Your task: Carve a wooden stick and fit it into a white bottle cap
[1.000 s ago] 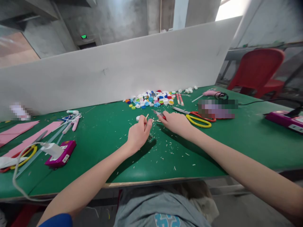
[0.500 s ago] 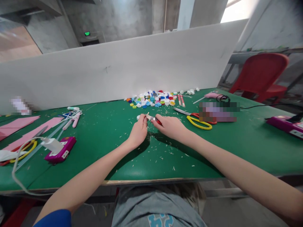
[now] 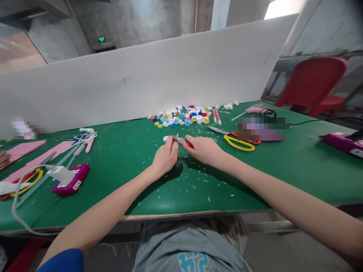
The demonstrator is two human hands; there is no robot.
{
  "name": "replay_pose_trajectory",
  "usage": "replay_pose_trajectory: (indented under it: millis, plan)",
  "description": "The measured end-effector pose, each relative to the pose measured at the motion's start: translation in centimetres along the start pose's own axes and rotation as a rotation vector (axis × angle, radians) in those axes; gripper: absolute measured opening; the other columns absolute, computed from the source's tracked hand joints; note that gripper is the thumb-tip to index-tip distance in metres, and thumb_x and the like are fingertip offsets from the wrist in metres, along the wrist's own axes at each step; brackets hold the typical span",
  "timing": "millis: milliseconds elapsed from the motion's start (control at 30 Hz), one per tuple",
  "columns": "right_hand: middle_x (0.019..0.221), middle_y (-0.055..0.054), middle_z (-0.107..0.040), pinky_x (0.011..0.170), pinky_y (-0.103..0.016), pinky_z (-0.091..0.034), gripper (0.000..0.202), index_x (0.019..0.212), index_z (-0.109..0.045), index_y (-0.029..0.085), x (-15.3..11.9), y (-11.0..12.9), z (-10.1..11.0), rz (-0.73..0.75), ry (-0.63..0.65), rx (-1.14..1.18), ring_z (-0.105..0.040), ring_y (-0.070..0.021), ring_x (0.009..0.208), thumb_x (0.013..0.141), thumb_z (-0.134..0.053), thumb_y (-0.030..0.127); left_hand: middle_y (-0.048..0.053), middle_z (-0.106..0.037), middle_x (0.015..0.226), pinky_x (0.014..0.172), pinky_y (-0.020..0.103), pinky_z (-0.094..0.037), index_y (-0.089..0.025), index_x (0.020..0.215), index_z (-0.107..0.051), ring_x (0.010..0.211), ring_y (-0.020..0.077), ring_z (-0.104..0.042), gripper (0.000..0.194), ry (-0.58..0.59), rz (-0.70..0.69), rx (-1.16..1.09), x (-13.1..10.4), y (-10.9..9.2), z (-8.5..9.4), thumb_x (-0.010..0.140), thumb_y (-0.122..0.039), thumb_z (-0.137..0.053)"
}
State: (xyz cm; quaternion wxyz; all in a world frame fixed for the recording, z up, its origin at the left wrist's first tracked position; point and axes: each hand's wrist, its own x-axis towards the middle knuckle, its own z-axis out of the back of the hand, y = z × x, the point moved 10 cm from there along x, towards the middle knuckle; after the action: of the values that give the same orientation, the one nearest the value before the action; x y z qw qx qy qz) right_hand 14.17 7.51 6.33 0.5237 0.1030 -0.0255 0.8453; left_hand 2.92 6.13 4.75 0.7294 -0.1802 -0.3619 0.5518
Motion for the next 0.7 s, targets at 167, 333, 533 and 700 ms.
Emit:
replay_pose_trajectory:
  millis: [167, 333, 533, 700]
  plan:
    - [0.091, -0.008, -0.070, 0.055, -0.028, -0.025, 0.042, 0.103, -0.054, 0.020, -0.2, 0.1, -0.6, -0.026, 0.077, -0.052, -0.063, -0.0204, 0.074, 0.099, -0.024, 0.049, -0.001, -0.057, 0.070, 0.054, 0.025, -0.026, -0.021, 0.092, -0.044, 0.058, 0.0146, -0.053, 0.036, 0.018, 0.007, 0.202, 0.1, -0.2, 0.3, 0.092, -0.057, -0.040]
    - [0.096, -0.010, -0.071, 0.058, -0.029, -0.029, 0.040, 0.108, -0.054, 0.019, -0.3, 0.2, -1.0, -0.033, 0.114, -0.087, -0.067, -0.0240, 0.083, 0.100, -0.023, 0.044, 0.001, -0.063, 0.079, 0.055, 0.025, -0.027, -0.021, 0.094, -0.046, 0.065, 0.0174, -0.060, 0.048, 0.056, 0.026, 0.322, 0.4, 0.4, -0.1, 0.089, -0.068, -0.040]
    - [0.095, -0.014, -0.072, 0.066, -0.031, -0.039, 0.043, 0.111, -0.056, 0.019, -0.3, -0.2, -1.1, -0.077, 0.131, -0.104, -0.069, -0.0272, 0.088, 0.099, -0.024, 0.046, 0.003, -0.067, 0.084, 0.055, 0.026, -0.028, -0.021, 0.100, -0.048, 0.069, 0.0210, -0.064, 0.059, 0.054, 0.052, 0.373, 0.5, 0.6, -0.4, 0.083, -0.077, -0.041]
    - [0.097, -0.015, -0.072, 0.069, -0.034, -0.043, 0.041, 0.114, -0.056, 0.019, -0.5, -0.3, -1.3, -0.098, 0.151, -0.133, -0.069, -0.0293, 0.091, 0.099, -0.026, 0.042, 0.004, -0.069, 0.088, 0.056, 0.026, -0.030, -0.021, 0.099, -0.049, 0.072, 0.0210, -0.064, 0.058, 0.066, 0.083, 0.326, 0.4, 0.7, -0.7, 0.083, -0.076, -0.040]
